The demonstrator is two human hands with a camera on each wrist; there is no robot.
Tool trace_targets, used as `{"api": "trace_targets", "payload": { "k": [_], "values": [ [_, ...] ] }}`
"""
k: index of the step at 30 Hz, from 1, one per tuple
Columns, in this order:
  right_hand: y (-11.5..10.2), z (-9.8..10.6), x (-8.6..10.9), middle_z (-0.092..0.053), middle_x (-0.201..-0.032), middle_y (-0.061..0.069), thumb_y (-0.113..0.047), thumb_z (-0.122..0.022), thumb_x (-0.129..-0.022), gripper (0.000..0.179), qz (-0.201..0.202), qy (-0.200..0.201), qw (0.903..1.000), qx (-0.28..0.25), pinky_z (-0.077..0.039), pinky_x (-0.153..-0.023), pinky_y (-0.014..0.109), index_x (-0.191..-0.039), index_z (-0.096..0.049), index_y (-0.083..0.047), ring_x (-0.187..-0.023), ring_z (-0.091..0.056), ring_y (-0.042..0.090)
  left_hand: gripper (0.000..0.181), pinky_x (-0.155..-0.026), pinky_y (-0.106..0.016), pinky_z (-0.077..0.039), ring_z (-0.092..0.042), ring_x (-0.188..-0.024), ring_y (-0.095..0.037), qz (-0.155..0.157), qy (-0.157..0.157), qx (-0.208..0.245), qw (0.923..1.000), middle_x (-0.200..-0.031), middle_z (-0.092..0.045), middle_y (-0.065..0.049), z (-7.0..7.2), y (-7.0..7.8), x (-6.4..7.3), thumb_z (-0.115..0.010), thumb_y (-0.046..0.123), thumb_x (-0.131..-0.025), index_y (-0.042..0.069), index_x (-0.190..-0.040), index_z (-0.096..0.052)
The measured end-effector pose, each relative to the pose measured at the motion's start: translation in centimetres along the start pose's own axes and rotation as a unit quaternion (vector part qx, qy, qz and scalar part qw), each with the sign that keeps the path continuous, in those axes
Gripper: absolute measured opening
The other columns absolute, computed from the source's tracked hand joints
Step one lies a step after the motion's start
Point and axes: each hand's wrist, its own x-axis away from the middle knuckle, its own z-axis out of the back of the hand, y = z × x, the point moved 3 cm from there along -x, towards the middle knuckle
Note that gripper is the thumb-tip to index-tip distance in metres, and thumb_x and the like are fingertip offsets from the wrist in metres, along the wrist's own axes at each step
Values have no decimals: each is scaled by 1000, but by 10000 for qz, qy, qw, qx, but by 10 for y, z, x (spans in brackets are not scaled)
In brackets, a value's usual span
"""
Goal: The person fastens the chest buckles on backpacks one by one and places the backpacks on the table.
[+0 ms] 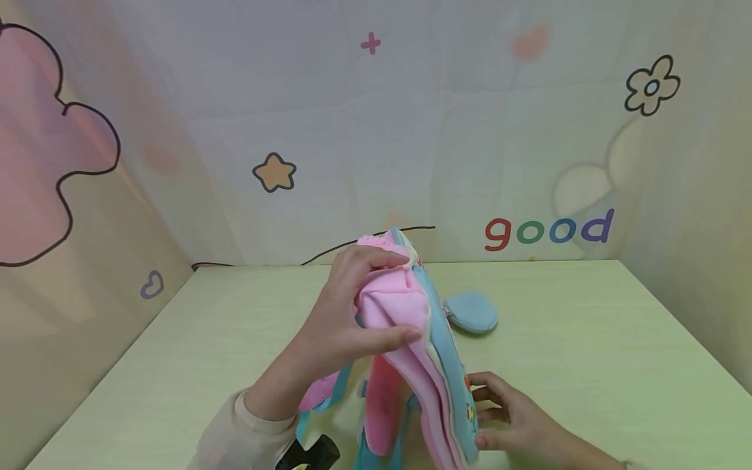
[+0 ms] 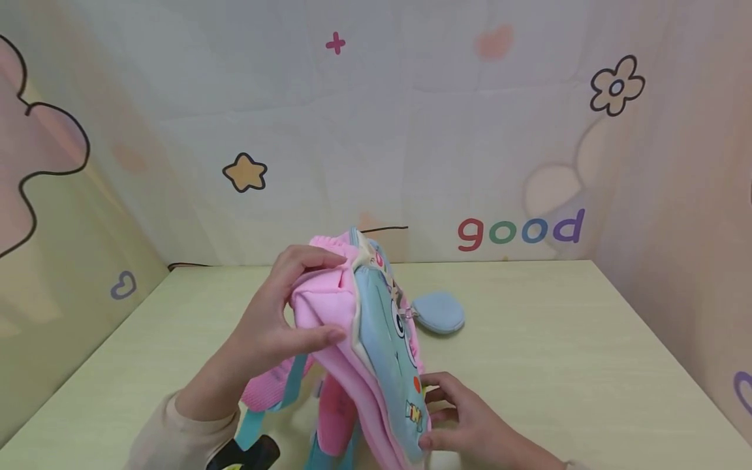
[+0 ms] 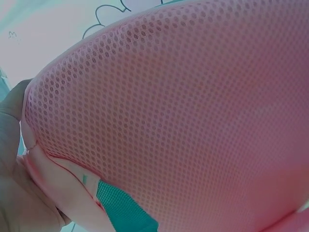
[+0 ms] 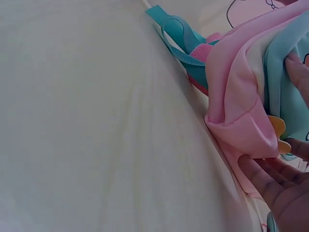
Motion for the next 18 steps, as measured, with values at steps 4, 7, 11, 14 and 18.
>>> {"api": "trace_targets", "payload": {
  "k": [4,7,11,14,18],
  "values": [
    [0,-5,-1,-57,-121,-11,-9,-67,-89,55,64,-134,9997,-173,-51,-89,23,-136,-42,-23,-105,-61,7,62,-89,-36,-49,-32,-127,-13,-28,-28,82,10000,-131,-48,3,-2,6,-1,-83,17,-70,18,-124,-53],
    [0,-9,-2,-57,-123,-12,-14,-66,-90,53,62,-187,9993,-320,-51,-89,24,-136,-41,-23,-106,-60,7,61,-89,-36,-48,-33,-127,-13,-58,-8,78,10000,-130,-49,3,-3,8,-2,-83,17,-70,17,-124,-54],
    [0,-14,-3,-55,-126,-14,-16,-66,-90,52,121,-184,9989,-419,-50,-89,23,-136,-42,-23,-111,-56,4,60,-88,-35,-49,-33,-127,-12,-72,0,60,10000,-129,-50,5,-4,11,-3,-83,18,-70,17,-123,-54],
    [1,-17,-5,-55,-126,-13,-15,-65,-91,52,229,-237,9984,-452,-50,-89,23,-136,-41,-24,-112,-56,3,60,-86,-34,-50,-34,-126,-12,-112,-35,68,9999,-129,-49,5,-5,13,-3,-83,18,-70,18,-123,-54],
    [0,-17,-5,-53,-127,-13,-12,-64,-91,55,288,-363,9980,-420,-52,-90,25,-138,-39,-22,-111,-57,5,59,-84,-33,-52,-35,-125,-13,-212,-117,169,9996,-130,-48,4,-7,16,-5,-82,16,-71,18,-123,-54]
  ]
}}
